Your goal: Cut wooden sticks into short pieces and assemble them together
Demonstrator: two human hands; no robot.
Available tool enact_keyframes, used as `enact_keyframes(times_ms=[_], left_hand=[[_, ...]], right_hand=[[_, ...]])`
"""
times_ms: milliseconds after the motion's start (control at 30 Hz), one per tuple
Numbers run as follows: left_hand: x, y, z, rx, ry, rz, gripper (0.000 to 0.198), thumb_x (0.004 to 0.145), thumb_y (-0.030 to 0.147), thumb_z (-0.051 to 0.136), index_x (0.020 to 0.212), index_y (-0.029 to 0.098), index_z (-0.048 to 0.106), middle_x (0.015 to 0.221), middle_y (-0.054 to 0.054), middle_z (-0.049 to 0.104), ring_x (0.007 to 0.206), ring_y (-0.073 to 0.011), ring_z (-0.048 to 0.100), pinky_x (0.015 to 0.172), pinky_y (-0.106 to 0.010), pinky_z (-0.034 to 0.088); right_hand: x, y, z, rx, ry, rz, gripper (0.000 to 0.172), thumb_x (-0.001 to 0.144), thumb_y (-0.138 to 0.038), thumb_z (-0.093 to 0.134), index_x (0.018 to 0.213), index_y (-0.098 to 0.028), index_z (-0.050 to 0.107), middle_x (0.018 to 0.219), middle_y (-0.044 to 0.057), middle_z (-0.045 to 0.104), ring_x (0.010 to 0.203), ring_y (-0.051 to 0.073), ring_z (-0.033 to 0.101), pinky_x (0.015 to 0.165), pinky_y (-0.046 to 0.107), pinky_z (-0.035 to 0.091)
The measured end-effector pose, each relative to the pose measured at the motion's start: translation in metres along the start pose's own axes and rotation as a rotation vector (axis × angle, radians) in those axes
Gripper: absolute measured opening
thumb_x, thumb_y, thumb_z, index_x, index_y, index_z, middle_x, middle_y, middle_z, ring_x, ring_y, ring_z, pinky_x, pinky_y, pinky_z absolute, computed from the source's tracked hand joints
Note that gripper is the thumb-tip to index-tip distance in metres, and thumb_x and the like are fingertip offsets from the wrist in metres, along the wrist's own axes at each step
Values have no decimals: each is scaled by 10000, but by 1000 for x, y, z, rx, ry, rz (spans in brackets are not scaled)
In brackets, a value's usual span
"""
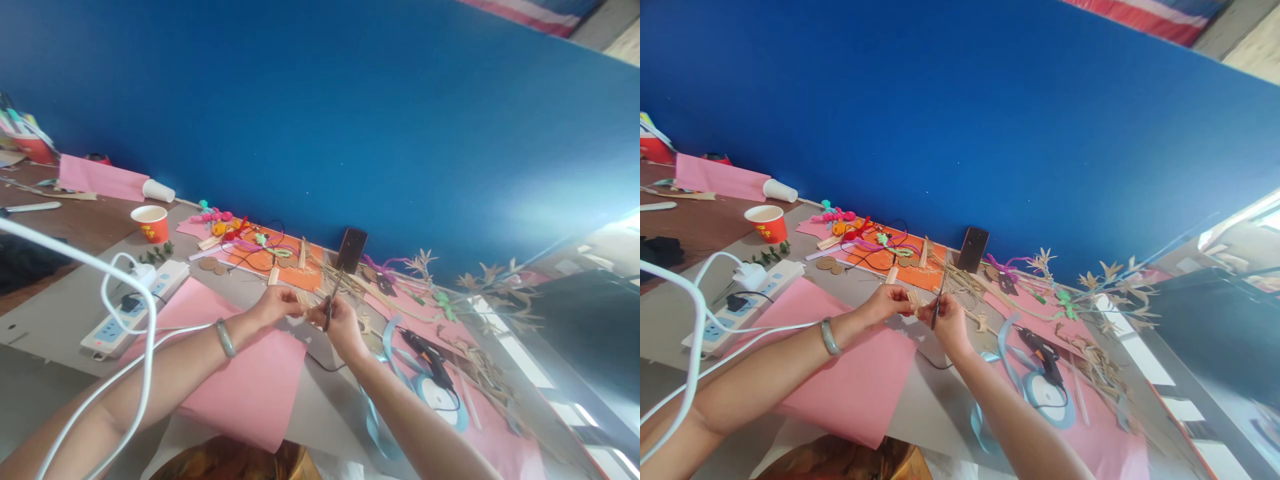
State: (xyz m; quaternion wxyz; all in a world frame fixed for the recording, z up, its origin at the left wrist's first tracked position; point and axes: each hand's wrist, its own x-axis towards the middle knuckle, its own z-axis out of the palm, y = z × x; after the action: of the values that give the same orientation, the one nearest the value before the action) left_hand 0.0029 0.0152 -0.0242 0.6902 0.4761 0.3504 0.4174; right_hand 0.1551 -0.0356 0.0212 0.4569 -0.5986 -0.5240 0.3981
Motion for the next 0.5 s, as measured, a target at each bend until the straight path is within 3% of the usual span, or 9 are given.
enact_keyframes(times_ms=[133,367,500], left_hand=[[1,0,-2,87,19,41,215,538,247,760,674,106,672,588,-18,627,529,-101,539,543,-225,411],[-4,0,3,67,-60,35,288,628,383,726,680,107,662,626,-43,639,574,-114,559,592,-239,424],[-4,-1,3,83,-26,17,332,626,426,726,652,106,642,577,-31,615,529,-111,544,566,-239,421]], right_hand=[[1,2,1,-1,22,33,372,576,-426,740,683,-196,468,584,21,642,491,175,611,471,278,467],[1,9,7,107,16,27,408,558,-420,767,706,-206,453,559,-27,593,491,168,613,489,283,492],[-1,9,10,86,11,54,404,571,-406,769,709,-203,448,513,-52,548,464,153,598,447,243,446]])
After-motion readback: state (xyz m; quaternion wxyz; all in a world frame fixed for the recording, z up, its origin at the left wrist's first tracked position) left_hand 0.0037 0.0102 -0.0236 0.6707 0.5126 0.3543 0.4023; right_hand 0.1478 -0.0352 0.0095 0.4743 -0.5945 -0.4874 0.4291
